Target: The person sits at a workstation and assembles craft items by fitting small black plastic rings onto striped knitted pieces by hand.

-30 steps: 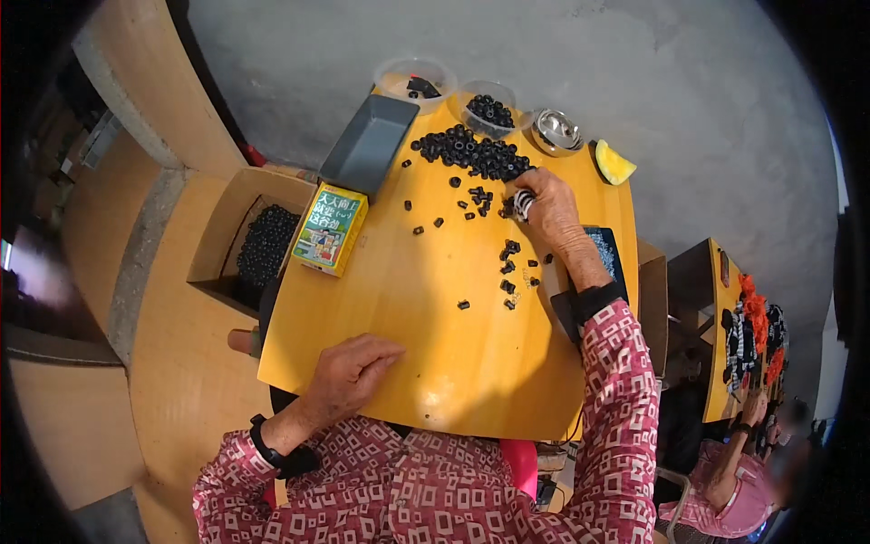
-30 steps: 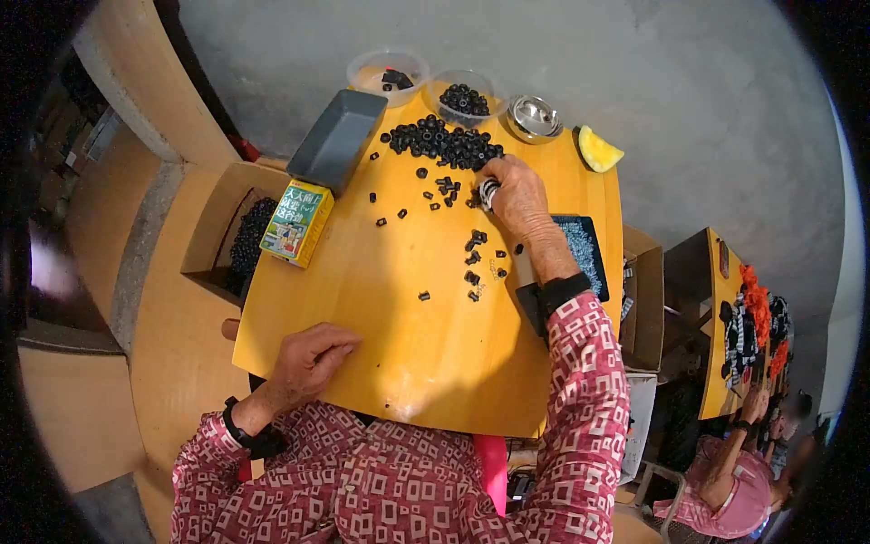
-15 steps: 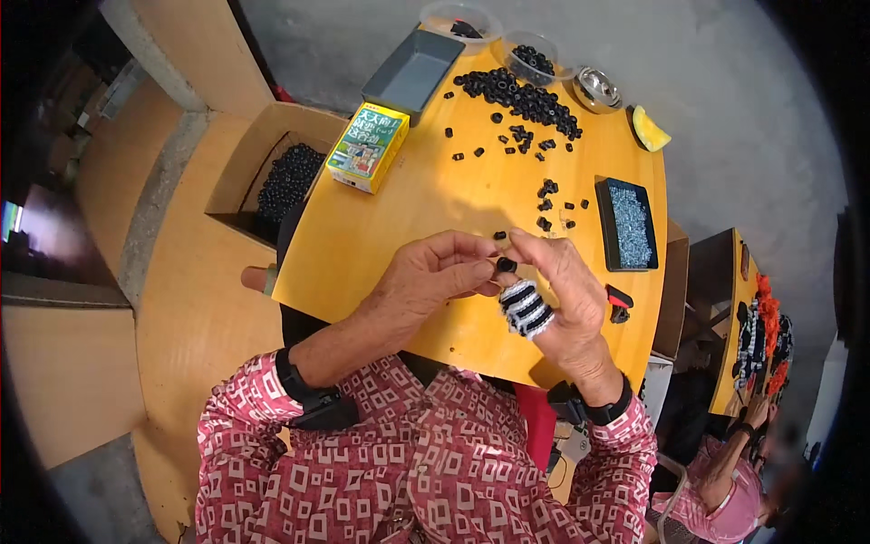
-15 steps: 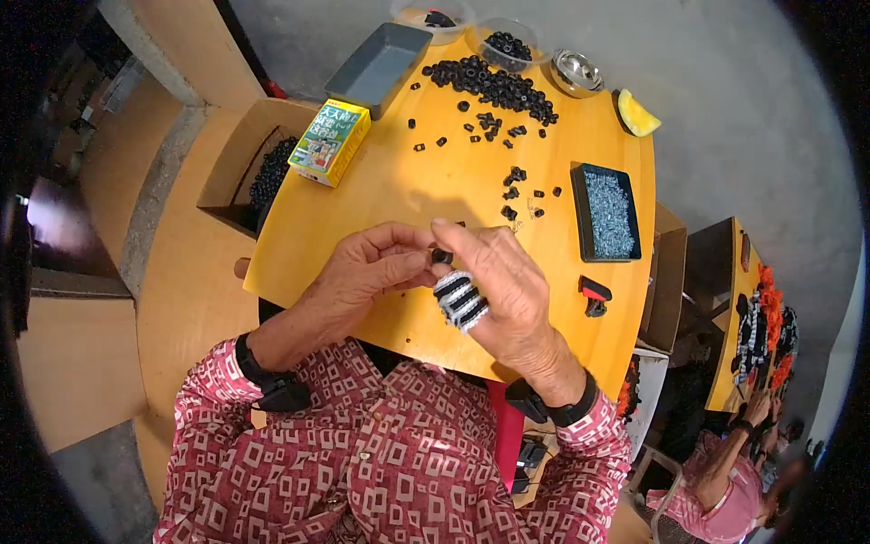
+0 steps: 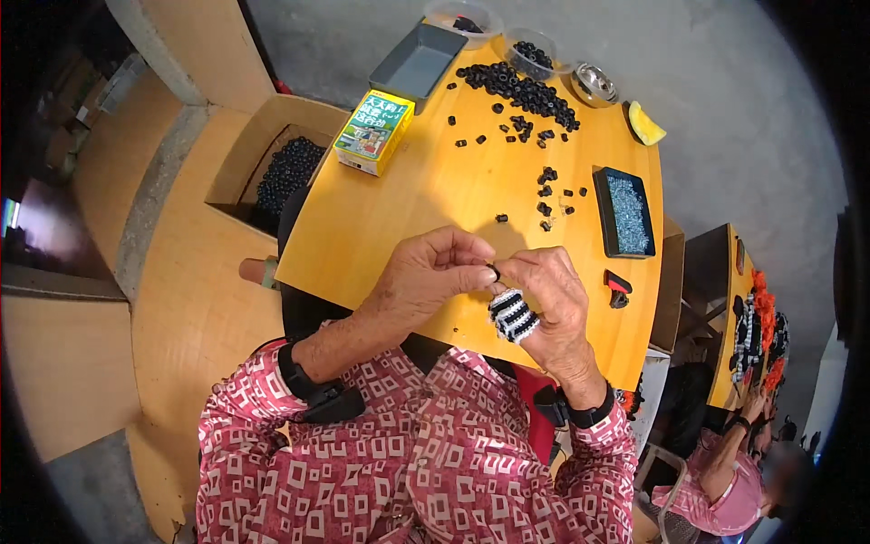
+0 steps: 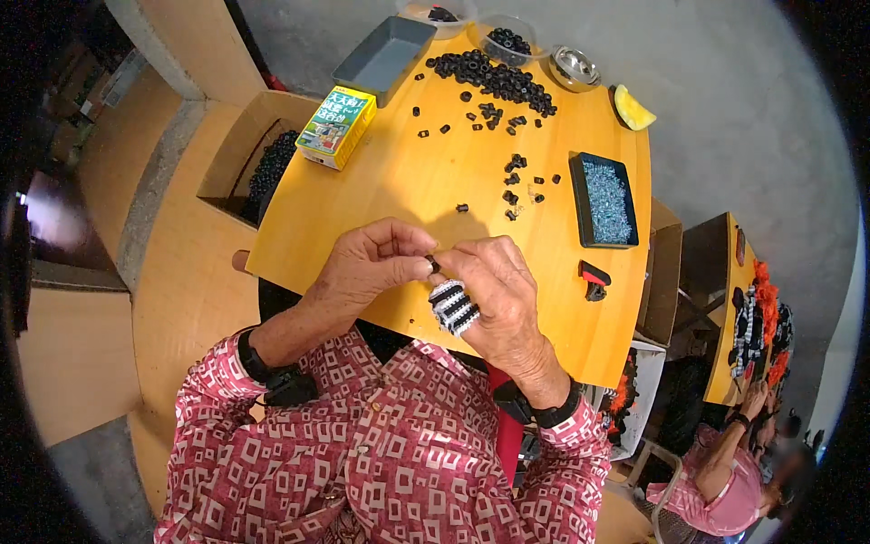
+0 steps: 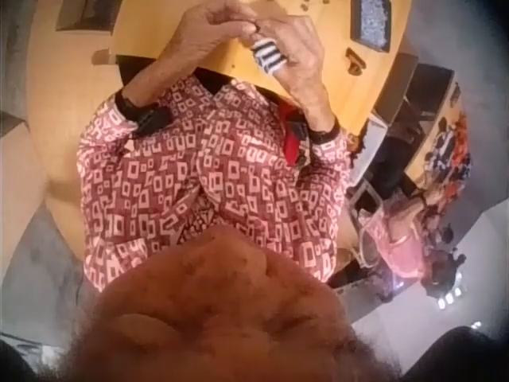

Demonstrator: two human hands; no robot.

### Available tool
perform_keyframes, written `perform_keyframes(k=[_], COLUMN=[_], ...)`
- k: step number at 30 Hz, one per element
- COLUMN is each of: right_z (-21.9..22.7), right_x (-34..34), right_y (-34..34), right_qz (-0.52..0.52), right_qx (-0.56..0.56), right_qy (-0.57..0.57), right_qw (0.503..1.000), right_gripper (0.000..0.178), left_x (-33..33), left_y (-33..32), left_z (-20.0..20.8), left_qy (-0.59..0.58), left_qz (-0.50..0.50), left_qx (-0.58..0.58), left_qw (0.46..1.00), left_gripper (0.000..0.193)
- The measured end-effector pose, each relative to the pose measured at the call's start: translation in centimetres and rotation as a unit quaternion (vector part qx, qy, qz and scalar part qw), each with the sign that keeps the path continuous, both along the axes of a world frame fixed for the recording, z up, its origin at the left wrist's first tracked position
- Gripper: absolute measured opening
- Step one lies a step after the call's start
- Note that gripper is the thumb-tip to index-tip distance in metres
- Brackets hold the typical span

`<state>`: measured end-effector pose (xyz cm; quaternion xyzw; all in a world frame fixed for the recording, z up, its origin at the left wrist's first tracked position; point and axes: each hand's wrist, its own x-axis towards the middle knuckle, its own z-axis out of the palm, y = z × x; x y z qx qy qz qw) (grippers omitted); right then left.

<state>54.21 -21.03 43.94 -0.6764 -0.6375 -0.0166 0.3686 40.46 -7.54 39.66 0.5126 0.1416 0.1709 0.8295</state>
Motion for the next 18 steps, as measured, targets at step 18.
perform_keyframes(k=[18], right_z=[-3.4], right_x=[0.0], right_y=[-0.8], right_qz=[-0.012], right_qx=[-0.043], right_qy=[0.228], right_qw=[0.973], right_gripper=[0.032], left_x=[-0.2], left_y=[-1.1], left_z=[-1.1], left_qy=[0.046], left_qz=[0.004], left_qx=[0.003], left_qw=[0.999], left_gripper=[0.022])
